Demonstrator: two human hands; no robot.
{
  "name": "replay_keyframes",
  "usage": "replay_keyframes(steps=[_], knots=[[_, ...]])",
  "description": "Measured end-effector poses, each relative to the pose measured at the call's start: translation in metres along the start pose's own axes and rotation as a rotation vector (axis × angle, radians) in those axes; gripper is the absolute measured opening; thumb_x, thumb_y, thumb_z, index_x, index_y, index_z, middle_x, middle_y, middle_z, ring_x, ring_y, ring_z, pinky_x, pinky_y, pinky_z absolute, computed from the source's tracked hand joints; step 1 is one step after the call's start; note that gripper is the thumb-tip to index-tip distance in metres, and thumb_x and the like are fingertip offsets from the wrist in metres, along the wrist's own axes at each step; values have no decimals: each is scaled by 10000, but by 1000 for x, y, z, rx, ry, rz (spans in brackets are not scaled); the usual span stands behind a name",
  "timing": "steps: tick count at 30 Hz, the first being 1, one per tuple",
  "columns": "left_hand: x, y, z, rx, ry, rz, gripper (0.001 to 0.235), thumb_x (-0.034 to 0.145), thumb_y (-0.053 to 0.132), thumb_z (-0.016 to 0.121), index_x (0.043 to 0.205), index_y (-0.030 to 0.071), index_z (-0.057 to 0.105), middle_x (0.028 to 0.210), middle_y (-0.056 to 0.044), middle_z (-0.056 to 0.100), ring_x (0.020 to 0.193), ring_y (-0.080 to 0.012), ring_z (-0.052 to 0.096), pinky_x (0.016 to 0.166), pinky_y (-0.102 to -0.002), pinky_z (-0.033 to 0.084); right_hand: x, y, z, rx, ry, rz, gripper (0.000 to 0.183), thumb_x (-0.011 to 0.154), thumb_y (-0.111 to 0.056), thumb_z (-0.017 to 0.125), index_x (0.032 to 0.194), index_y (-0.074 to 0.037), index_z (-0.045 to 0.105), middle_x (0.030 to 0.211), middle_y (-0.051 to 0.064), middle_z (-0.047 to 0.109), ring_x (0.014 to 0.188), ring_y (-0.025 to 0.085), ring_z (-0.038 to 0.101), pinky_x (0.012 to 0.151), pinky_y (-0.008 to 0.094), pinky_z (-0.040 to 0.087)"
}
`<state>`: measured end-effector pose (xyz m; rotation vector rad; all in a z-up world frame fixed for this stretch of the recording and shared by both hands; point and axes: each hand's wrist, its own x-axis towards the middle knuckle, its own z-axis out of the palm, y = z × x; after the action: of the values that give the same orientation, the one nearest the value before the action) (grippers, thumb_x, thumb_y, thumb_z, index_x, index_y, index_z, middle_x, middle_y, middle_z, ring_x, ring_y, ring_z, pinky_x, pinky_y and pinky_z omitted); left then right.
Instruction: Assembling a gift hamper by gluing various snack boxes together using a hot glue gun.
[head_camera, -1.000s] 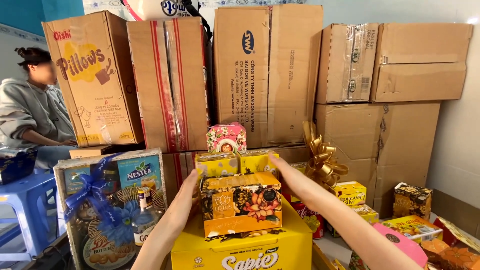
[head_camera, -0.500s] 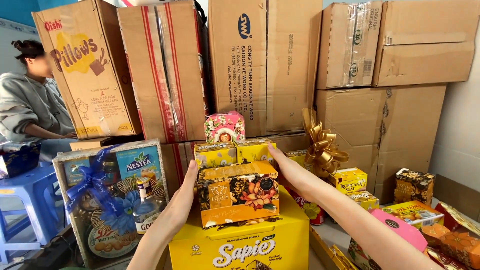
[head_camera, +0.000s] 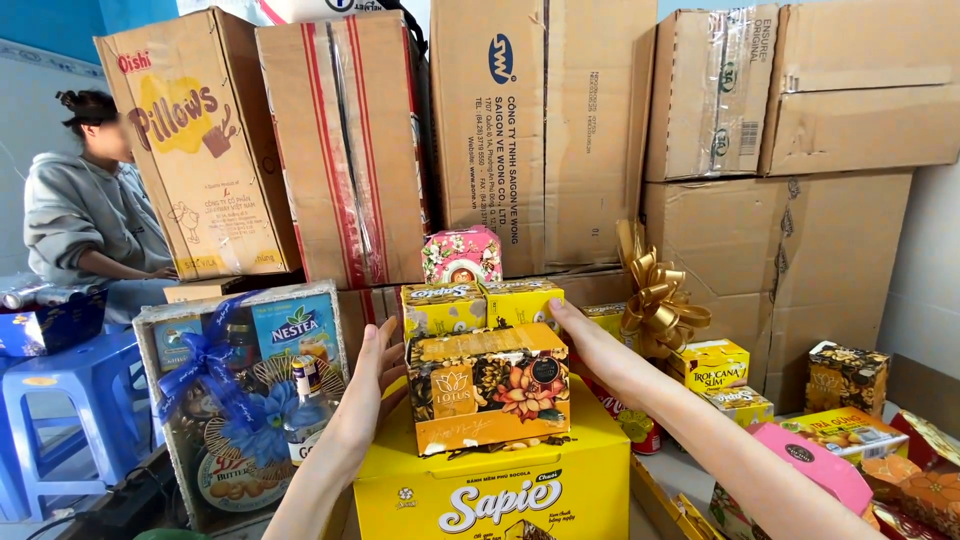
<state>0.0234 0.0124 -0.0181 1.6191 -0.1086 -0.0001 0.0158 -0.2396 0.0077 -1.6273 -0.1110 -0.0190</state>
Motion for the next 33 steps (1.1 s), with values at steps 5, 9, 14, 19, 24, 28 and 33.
replay_keyframes(steps=[5, 9, 14, 19, 24, 28, 33], knots=[[-7, 11, -1, -38, 18, -81, 677, 925, 515, 420, 1583, 417, 294, 1676, 45, 385, 1538, -235, 421, 1200, -386, 417, 1, -1, -5, -8, -40, 15, 728, 887, -513, 433, 1570, -276, 353, 1528, 22, 599, 1301, 166, 619, 1055, 342, 520], [-7, 31, -1, 14, 37, -120, 804, 830, 583, 487, 1591, 418, 289, 1624, -49, 437, 1411, -314, 541, 1120, -417, 487, 1, 0, -7, -102, -22, 3, 685, 923, -447, 466, 1579, -282, 359, 1497, 4, 622, 1244, 153, 645, 1016, 315, 538], [7, 24, -8, 93, 12, 16, 828, 899, 681, 506, 1618, 317, 316, 1587, -251, 358, 1382, -498, 502, 1084, -556, 479, -19, -7, 1, -309, -64, -173, 877, 985, -626, 407, 1649, -139, 103, 1644, 295, 222, 1473, 500, 328, 1097, 555, 443], [-6, 20, 0, 122, -16, 58, 909, 880, 722, 452, 1649, 289, 235, 1650, -241, 253, 1428, -509, 434, 1169, -563, 394, -33, -13, 18, -221, -80, -155, 964, 951, -704, 362, 1646, -125, 28, 1664, 282, 158, 1508, 484, 262, 1147, 586, 352], [8, 8, -1, 105, -35, 79, 926, 888, 739, 382, 1660, 295, 131, 1671, -240, 179, 1448, -521, 387, 1190, -592, 346, -29, -1, 18, -191, -51, -132, 1021, 928, -760, 359, 1643, -125, 0, 1666, 273, 141, 1531, 459, 218, 1195, 597, 269], [3, 10, 1, 56, -61, 74, 958, 876, 755, 383, 1665, 320, 56, 1689, -229, 104, 1483, -521, 313, 1219, -599, 273, -35, -12, 22, -195, 15, 14, 1019, 891, -824, 279, 1656, -181, 75, 1683, 205, 206, 1530, 395, 319, 1201, 525, 349], [7, -1, 6, 0, -127, 165, 1009, 875, 534, 580, 1658, 342, -27, 1700, -195, 42, 1508, -511, 250, 1182, -617, 282, -36, -17, 23, -216, -3, 3, 1015, 888, -798, 347, 1652, -175, 105, 1674, 219, 234, 1523, 417, 332, 1192, 515, 365]])
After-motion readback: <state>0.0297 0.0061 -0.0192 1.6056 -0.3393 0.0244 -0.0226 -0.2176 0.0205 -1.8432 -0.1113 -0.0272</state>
